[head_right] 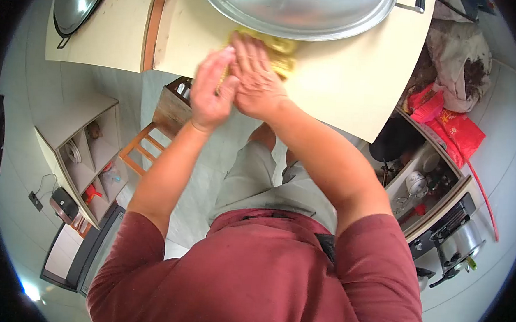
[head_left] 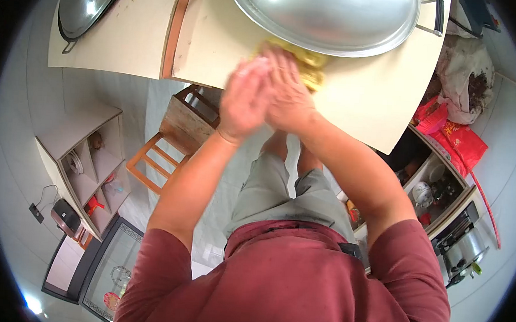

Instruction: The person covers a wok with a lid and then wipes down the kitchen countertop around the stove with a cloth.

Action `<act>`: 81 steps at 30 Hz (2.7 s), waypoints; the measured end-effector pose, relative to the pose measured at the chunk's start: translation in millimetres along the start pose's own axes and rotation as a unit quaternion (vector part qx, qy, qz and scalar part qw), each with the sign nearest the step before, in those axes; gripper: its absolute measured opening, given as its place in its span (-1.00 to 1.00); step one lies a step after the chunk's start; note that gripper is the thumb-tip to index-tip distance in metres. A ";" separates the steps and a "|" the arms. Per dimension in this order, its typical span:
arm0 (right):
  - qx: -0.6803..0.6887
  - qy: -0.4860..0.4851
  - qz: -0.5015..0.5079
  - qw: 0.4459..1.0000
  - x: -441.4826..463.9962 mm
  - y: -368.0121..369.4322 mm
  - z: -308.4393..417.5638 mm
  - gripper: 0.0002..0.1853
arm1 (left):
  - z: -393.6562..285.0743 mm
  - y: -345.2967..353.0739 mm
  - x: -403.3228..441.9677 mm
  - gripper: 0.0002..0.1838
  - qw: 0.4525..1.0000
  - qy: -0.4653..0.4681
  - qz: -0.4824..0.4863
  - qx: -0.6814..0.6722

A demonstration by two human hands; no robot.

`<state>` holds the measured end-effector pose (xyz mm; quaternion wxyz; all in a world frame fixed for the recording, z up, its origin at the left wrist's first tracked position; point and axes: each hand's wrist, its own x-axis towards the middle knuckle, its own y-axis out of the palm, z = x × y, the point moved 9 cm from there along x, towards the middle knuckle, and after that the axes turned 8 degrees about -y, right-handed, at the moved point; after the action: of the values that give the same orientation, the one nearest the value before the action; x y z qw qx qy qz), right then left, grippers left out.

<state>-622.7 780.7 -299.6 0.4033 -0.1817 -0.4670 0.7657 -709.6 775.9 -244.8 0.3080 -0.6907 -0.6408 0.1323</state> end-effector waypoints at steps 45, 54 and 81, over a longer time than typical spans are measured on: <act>0.027 -0.060 0.088 0.994 -205.1 -98.9 -130.3 -0.07 | -196.6 277.2 -55.7 -0.15 0.990 -0.107 0.079 0.049; 0.007 -0.096 0.097 0.991 -145.9 -77.1 -80.8 -0.08 | -142.6 207.2 -47.6 -0.19 0.985 -0.095 0.096 0.107; 0.001 -0.098 0.085 0.992 -164.3 -79.0 -99.0 -0.13 | -166.3 246.3 -34.1 -0.11 0.977 -0.134 0.105 0.132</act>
<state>-422.5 726.4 -297.0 0.2892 -0.1443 -0.4861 0.8120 -420.5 703.1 -269.6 0.2921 -0.6834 -0.5770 0.3387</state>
